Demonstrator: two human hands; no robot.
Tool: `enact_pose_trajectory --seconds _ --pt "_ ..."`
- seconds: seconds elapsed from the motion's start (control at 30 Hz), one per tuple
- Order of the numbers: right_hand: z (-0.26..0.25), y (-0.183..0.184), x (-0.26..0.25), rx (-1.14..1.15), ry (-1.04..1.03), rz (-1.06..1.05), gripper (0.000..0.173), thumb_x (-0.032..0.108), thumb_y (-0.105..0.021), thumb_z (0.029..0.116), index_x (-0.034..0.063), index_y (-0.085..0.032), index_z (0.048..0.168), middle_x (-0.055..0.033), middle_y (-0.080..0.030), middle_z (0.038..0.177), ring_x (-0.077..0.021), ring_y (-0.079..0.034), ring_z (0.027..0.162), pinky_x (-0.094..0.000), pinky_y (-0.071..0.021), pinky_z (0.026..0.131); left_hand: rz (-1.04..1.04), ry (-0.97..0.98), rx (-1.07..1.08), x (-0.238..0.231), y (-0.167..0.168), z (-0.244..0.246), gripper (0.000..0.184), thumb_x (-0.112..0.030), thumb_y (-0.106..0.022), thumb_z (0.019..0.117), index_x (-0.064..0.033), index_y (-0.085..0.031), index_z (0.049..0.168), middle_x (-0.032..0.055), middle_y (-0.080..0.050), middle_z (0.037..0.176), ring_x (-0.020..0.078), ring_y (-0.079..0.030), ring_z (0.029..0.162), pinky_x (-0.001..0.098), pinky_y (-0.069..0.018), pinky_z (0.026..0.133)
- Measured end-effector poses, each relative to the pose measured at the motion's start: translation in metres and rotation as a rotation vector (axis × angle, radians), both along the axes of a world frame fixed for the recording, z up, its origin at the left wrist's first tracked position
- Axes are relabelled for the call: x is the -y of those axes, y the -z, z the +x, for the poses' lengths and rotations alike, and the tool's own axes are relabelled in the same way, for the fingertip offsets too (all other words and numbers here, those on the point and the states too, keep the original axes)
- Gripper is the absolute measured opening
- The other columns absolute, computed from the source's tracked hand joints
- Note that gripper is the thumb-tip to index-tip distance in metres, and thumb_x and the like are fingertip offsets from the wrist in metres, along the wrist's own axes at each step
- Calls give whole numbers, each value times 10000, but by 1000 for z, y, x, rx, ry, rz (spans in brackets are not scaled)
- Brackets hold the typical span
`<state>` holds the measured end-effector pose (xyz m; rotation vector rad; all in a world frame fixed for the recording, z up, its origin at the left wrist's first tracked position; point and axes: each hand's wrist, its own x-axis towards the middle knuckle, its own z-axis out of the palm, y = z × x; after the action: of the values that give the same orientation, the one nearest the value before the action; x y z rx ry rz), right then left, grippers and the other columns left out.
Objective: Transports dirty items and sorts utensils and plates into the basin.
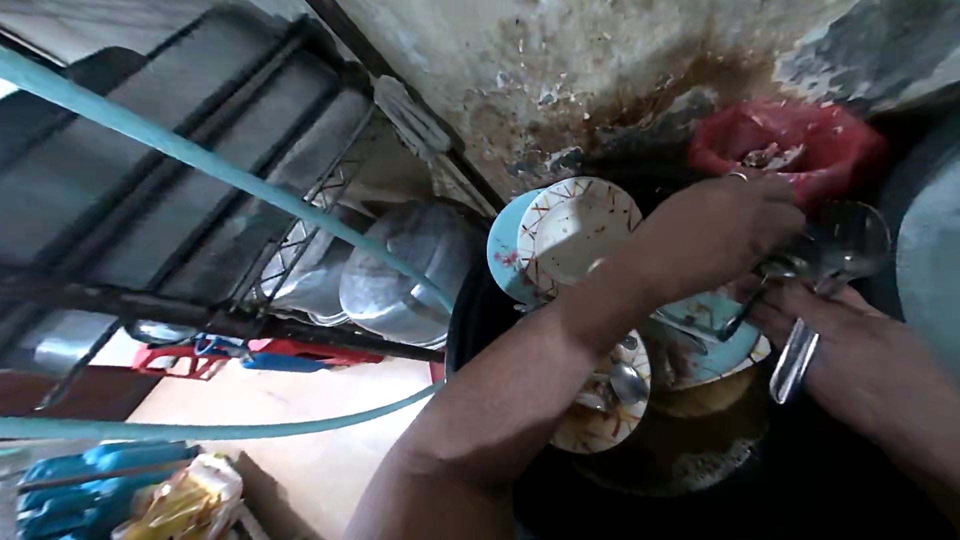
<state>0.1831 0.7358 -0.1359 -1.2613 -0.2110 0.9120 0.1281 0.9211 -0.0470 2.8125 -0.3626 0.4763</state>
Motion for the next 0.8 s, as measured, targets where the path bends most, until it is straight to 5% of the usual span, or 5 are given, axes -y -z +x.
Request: enact_pose_trajectory --seconds 0.2,0.47,0.6,0.67,0.8 --pt "-5 -13 -2 28 -72 -249 220 187 -460 1093 128 -570 1274 13 -560 823 -76 -578 643 -257 -557 606 -371 -274 -439 -24 21 -6 252 -185 -603 1034 4 -727 1145 161 -698 1160 235 -670 1043 412 -534 933" --pt "-4 -14 -1 -41 -137 -199 298 339 -439 1097 188 -582 1310 8 -463 616 -93 -428 421 -254 -449 397 110 -700 -907 -76 125 -38 300 -297 -676 966 -64 -716 1151 178 -655 1239 385 -628 1162 603 -529 953" --pt "-6 -12 -1 11 -124 -218 219 148 -507 1071 86 -620 1247 -26 -566 687 -114 -544 510 -253 -511 481 40 -594 -923 -71 114 -39 269 -268 -705 949 -82 -739 1141 181 -678 1214 379 -634 1162 602 -509 975" --pt "-6 -14 -1 30 -119 -192 214 120 -511 1068 43 -599 1247 -87 -732 922 -188 -739 755 -330 -636 703 31 -449 -775 -70 97 -41 228 -198 -682 967 -34 -735 1117 193 -686 1172 377 -632 1164 571 -495 1014" --pt "-3 -10 1 264 -103 -239 224 215 -579 1048 100 -671 1217 -30 -723 1159 -157 -694 1042 -384 -569 927 107 -199 -462 -29 41 -45 148 -133 -655 973 -52 -727 1074 125 -728 1015 293 -708 999 497 -581 878"
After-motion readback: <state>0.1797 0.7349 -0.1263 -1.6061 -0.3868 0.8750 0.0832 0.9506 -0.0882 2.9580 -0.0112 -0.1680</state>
